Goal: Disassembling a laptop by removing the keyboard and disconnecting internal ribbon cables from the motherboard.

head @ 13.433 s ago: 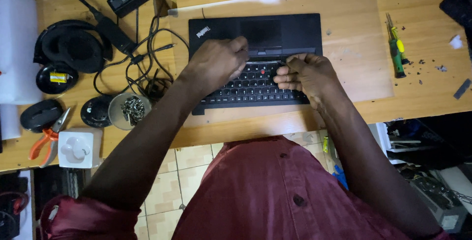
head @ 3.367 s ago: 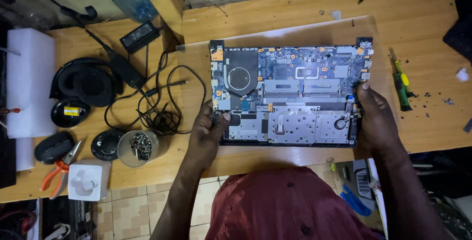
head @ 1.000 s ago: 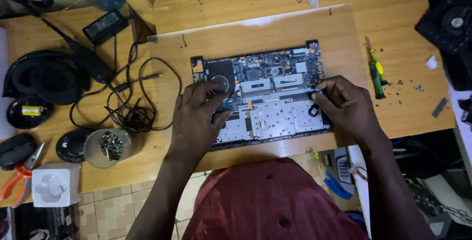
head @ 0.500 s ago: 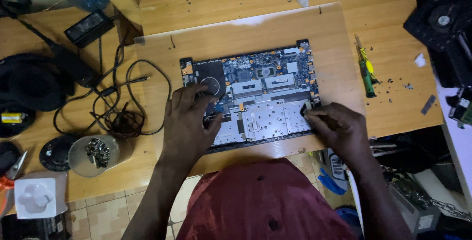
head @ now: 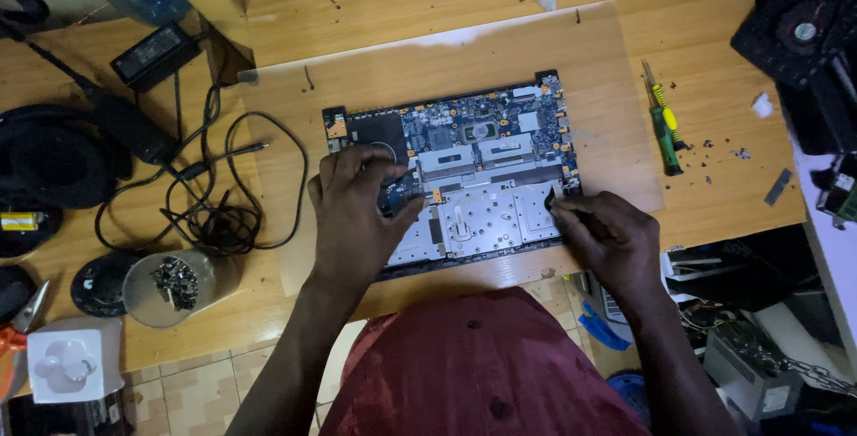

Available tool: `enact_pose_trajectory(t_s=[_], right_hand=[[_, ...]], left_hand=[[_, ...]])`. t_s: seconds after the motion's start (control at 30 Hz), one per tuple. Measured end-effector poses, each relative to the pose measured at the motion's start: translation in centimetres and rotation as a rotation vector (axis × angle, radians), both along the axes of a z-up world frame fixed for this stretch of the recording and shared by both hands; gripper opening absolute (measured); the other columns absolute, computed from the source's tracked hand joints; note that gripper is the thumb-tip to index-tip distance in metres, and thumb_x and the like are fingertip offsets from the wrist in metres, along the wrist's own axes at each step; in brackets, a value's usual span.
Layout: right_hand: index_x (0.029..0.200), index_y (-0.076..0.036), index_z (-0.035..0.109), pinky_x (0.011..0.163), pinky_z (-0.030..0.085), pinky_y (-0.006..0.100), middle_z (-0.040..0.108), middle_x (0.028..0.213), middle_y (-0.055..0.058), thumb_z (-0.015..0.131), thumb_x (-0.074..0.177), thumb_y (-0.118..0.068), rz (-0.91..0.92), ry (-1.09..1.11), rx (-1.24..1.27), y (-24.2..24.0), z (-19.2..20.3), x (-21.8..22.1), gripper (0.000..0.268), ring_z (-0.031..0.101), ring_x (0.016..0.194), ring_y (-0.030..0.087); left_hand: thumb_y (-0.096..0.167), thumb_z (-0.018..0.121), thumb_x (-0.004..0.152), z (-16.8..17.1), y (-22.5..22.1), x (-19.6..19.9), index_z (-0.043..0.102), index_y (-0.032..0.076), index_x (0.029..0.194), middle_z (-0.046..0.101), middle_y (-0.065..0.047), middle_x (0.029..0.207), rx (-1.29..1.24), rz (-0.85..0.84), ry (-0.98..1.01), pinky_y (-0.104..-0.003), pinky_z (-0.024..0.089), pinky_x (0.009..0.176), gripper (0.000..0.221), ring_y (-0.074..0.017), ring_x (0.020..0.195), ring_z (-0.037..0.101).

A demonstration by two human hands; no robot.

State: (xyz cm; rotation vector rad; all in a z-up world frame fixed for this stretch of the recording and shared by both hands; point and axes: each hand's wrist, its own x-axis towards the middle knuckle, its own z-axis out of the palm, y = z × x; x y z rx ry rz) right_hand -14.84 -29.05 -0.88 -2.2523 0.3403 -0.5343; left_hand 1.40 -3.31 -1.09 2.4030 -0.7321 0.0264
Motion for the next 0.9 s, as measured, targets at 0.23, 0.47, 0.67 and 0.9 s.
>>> enact_pose_trajectory(t_s=[0.23,0.47,0.67,0.9], right_hand=[[0.103,-0.004,0.08,0.069,0.056,0.043,0.073,0.081,0.018,0.082,0.091,-0.003,0.034,-0.06,-0.004,-0.1,-0.3,0.0,0.012,0.072,0.075,0.037],[0.105,-0.003,0.079,0.069,0.055,0.04,0.067,0.072,0.017,0.081,0.091,-0.003,0.041,-0.036,0.002,-0.5,-0.9,-0.4,0.014,0.069,0.07,0.03],[0.111,-0.004,0.075,0.052,0.031,0.024,0.057,0.065,-0.001,0.077,0.097,-0.01,0.07,0.095,-0.112,-1.0,-1.1,-0.9,0.016,0.036,0.053,0.006],[0.117,-0.004,0.073,0.052,0.029,0.023,0.046,0.059,-0.003,0.08,0.094,-0.011,0.065,0.076,-0.103,-1.0,-0.9,-0.6,0.025,0.034,0.052,0.005]], left_hand=[[0.03,0.087,0.079,0.2,-0.1,0.4,0.073,0.012,0.111,0.054,-0.009,0.129,-0.06,-0.015,0.129,-0.064,0.031,0.106,0.039,-0.0363,0.129,0.045],[0.022,0.087,0.079,1.1,-0.2,0.5,0.072,0.013,0.106,0.054,-0.009,0.127,-0.109,0.004,0.251,-0.062,0.027,0.106,0.032,-0.035,0.13,0.043],[0.034,0.083,0.078,0.5,-0.3,1.1,0.075,0.02,0.1,0.057,0.004,0.123,-0.011,0.015,0.222,-0.047,0.032,0.093,0.028,-0.0244,0.123,0.045],[0.016,0.069,0.086,-0.2,-0.3,1.4,0.076,0.021,0.1,0.058,0.004,0.122,-0.04,0.016,0.204,-0.044,0.031,0.094,0.017,-0.0241,0.123,0.046]])
